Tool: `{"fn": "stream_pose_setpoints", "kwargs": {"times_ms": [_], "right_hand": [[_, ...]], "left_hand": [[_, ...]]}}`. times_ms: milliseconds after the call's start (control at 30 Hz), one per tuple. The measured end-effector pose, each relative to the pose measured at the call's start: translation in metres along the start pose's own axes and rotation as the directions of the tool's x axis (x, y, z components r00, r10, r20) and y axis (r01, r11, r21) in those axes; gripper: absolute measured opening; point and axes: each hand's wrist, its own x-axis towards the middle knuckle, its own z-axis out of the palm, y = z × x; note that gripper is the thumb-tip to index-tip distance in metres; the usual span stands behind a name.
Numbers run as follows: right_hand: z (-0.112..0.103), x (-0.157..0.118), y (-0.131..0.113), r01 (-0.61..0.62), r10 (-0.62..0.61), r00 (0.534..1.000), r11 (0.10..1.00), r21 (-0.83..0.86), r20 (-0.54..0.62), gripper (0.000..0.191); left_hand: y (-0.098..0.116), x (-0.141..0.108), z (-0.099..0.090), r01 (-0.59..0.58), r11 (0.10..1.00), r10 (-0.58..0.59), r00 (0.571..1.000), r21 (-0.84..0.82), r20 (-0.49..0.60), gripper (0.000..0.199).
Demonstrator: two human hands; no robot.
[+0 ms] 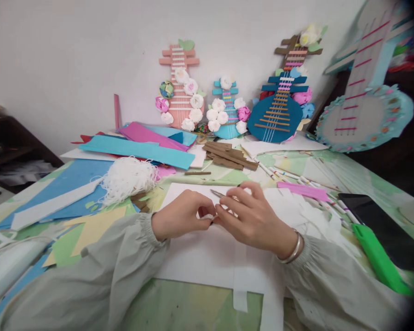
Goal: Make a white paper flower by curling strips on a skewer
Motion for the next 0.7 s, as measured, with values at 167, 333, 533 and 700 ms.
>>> {"fn": "stream_pose_setpoints", "kwargs": {"times_ms": [167,333,533,700], "right_hand": [[0.004,0.001,0.004,-0.464,0.502,0.845,0.859,0.216,-0.183,0.037],[0.029,-0.002,0.008,-0.634,0.783,0.543,0.147,0.759,0.302,0.046],[0.041,-0.005,-0.003,-0.641,0.597,0.59,-0.064,0.765,0.544,0.029],[0.041,-0.005,-0.005,-0.653,0.613,0.564,-0.079,0.753,0.553,0.02]], "left_hand": [[-0.018,0.009,0.003,0.149,0.9,-0.223,0.965,-0.409,-0.141,0.014],[-0.033,0.015,0.022,0.114,0.625,-0.342,0.929,-0.773,-0.139,0.018],[-0.035,0.016,0.038,0.051,0.481,-0.332,0.935,-0.875,-0.128,0.022],[-0.038,0.017,0.041,0.03,0.496,-0.294,0.946,-0.868,-0.135,0.021]]}}
